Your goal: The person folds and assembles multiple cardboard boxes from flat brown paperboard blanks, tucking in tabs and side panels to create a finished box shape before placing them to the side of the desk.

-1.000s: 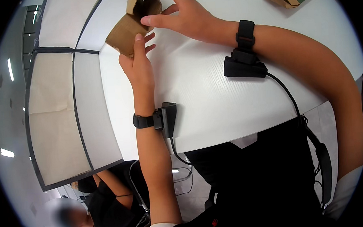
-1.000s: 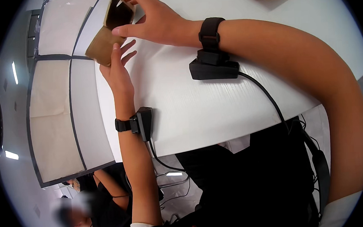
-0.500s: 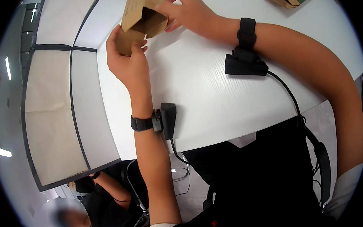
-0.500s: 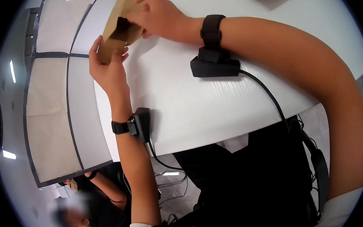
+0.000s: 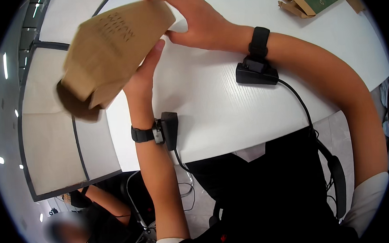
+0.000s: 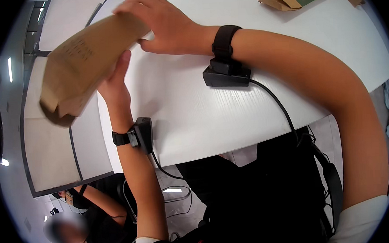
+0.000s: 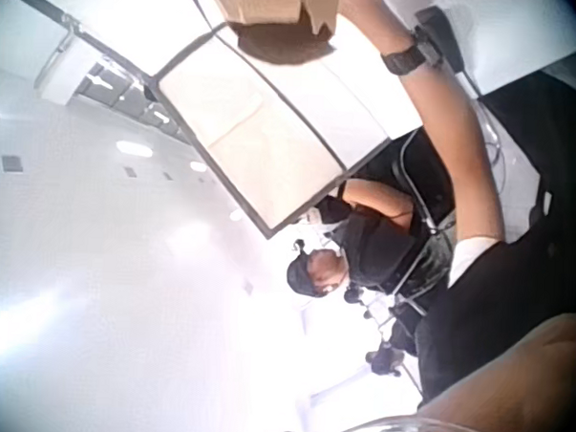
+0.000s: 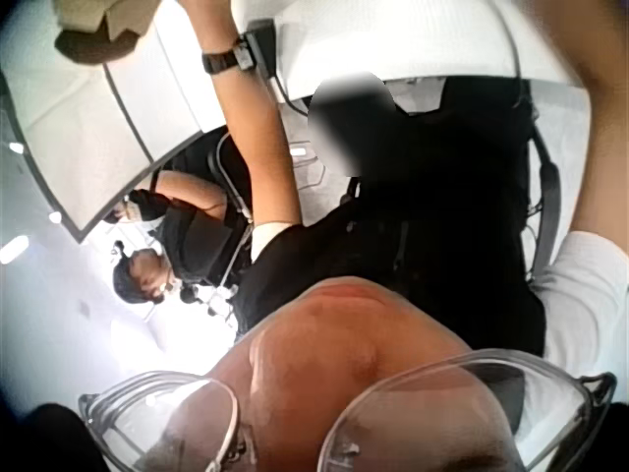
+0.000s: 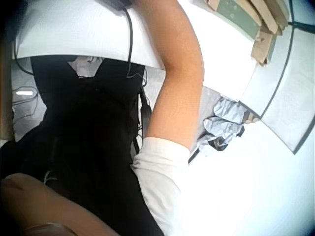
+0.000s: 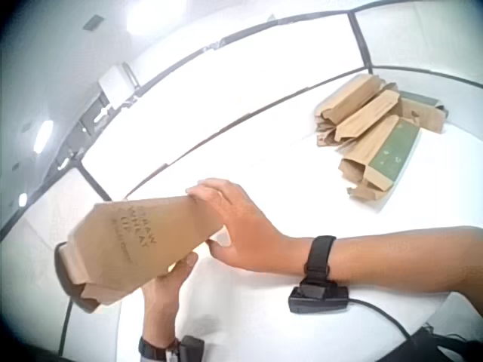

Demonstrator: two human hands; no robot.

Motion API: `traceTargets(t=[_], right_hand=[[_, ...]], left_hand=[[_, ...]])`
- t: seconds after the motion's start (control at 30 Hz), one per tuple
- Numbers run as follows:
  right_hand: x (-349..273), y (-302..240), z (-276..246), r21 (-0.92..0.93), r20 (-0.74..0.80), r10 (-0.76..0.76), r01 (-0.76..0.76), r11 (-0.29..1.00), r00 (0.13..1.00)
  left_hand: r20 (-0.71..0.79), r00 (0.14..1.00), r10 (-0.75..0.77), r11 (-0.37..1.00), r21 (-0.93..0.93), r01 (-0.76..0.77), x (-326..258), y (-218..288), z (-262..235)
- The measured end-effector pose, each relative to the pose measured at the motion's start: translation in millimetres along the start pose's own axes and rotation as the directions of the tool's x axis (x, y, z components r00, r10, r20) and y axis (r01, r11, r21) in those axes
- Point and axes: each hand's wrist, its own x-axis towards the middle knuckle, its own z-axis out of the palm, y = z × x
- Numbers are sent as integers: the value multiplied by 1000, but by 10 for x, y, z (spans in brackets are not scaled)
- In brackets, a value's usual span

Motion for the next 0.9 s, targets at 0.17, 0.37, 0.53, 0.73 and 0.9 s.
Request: traceTargets(t=[0.17,0.37,0.53,0.73,0.9], right_hand=[[-60,1,84,100,46,-42,37,994,998],[-97,-104,51,255,188,60,-108,961,980],[-124,27,109,259,172,175,-216,941,969],[-139,131,206,211,125,207,-230,950,970],[-143,106,130,311,221,159,-224,924,962]], left_hand=[[88,893,441,854,265,-448,115,-105,-124],[-4,971,238,827,525,-200,59,-229,-159],[48,999,-4,985,173,-4,1,-81,100],[-41,979,201,942,283,-182,-16,-30,85],[-93,917,388,812,506,-292,22,-40,104]])
